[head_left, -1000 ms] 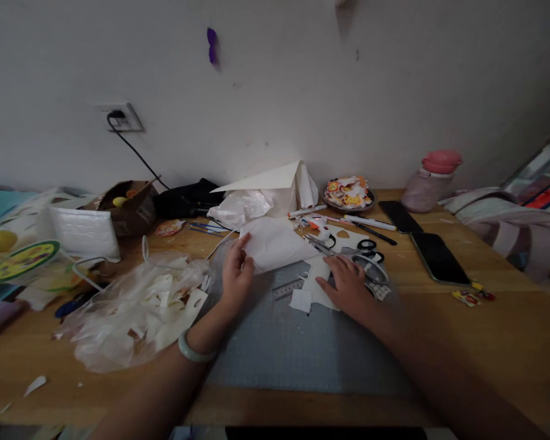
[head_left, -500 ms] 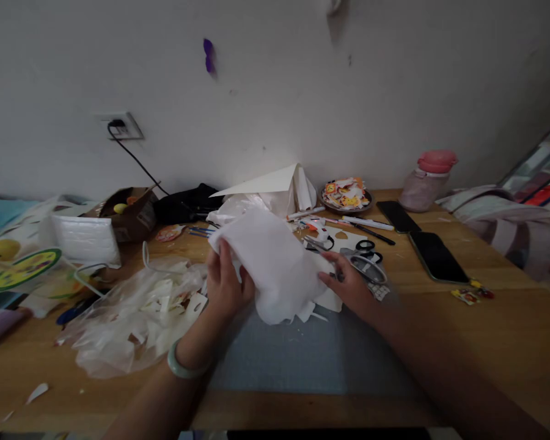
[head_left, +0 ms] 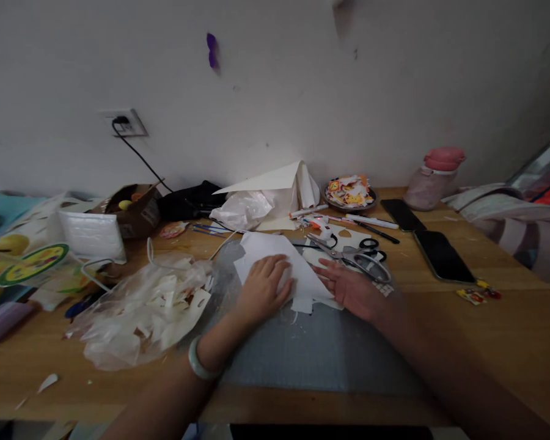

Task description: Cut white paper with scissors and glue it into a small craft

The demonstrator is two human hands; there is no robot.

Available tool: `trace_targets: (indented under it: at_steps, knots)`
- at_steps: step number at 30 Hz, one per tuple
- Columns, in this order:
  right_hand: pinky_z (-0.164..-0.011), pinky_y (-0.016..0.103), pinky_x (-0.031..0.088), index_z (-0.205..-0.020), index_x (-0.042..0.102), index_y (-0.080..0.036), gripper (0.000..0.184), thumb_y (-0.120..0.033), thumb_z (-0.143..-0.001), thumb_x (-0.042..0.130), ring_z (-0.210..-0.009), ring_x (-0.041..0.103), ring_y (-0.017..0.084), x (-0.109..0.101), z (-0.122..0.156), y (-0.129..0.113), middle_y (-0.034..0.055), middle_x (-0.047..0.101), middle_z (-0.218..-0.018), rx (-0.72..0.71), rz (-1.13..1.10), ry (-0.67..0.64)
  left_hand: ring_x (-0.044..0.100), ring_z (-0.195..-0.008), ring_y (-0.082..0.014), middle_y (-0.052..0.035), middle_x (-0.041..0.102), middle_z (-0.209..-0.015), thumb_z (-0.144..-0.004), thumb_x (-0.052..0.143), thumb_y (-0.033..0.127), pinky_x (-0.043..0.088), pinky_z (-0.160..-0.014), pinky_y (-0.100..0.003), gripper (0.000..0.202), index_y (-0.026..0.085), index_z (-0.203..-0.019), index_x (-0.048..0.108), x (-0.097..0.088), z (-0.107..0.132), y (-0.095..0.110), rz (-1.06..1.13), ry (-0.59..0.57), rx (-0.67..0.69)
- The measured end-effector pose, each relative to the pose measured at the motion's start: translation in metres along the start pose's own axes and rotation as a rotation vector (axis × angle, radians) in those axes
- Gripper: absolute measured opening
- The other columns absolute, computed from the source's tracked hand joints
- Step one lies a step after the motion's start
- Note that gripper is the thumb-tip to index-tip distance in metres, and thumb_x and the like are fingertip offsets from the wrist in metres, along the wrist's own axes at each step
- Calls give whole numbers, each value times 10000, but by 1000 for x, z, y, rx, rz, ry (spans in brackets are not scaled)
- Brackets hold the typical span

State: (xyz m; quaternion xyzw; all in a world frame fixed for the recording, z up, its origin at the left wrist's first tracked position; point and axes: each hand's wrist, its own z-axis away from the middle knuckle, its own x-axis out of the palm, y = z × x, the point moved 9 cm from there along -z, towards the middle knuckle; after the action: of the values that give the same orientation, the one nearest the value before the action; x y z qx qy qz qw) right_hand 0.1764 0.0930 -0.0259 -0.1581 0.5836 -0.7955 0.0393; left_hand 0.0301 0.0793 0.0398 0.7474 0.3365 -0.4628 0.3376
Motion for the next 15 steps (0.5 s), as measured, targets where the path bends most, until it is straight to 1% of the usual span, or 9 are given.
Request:
trace_targets:
  at_steps: [1,2,4,6,8,10,11,13,15]
  knots:
    - [-749,319,501,-1031,557,-210,344,-412,-754,580,-888,636,187,0,1,2,66,660,-992,17,-3,16,546,-1020,-234,-121,613,-1086,-881,419,299,419,-893,-382,260,150,-1039,561,1,1,9,32,-21,31]
    - [-706,291,491,-977,581,-210,339,-391,-699,649,-811,628,166,0,2,3,40,661,-923,25,9,35,574,-931,-226,-105,642,-979,-885,411,300,432,-850,-376,241,150,-985,570,5,3,17,47,-73,54]
    - [-607,240,447,-827,615,-197,278,-339,-617,728,-670,574,123,-2,3,4,-5,632,-769,28,104,59,595,-794,-218,-78,655,-816,-889,404,302,438,-789,-374,232,151,-909,578,12,6,25,56,-164,45]
    - [-512,218,384,-709,602,-185,239,-316,-581,755,-555,497,93,-2,3,6,-37,566,-633,50,224,56,598,-703,-205,-62,645,-723,-895,389,314,445,-710,-340,254,157,-854,585,21,10,25,98,-256,-7]
    - [-473,211,345,-686,586,-187,259,-315,-553,769,-514,454,82,-3,3,7,-53,525,-593,57,251,63,602,-673,-196,-58,642,-702,-908,357,321,443,-661,-311,289,160,-865,594,30,14,24,194,-333,-55]
    - [-495,210,358,-707,579,-193,297,-307,-524,782,-549,471,85,-4,2,3,-54,531,-628,10,133,107,613,-710,-190,-58,658,-760,-923,322,321,450,-665,-301,316,166,-1036,573,36,17,24,368,-366,-91]
    - [-511,211,367,-710,572,-194,312,-305,-513,787,-569,481,87,-5,2,1,-52,534,-644,-20,46,136,618,-749,-185,-61,667,-826,-929,312,320,457,-690,-303,343,176,-1166,513,38,18,25,484,-362,-100]
    - [-530,216,380,-717,557,-200,336,-301,-503,795,-583,492,91,-5,3,-2,-52,535,-659,-56,-146,194,615,-869,-176,-85,650,-1025,-936,315,331,465,-779,-323,456,209,-1375,290,38,20,29,730,-325,-101]
    - [-554,225,403,-746,559,-213,364,-268,-486,809,-617,521,103,-2,5,0,-45,556,-702,-58,-337,222,566,-1041,-190,-130,545,-1243,-930,348,346,431,-904,-368,565,226,-1437,130,39,23,33,894,-293,-88]
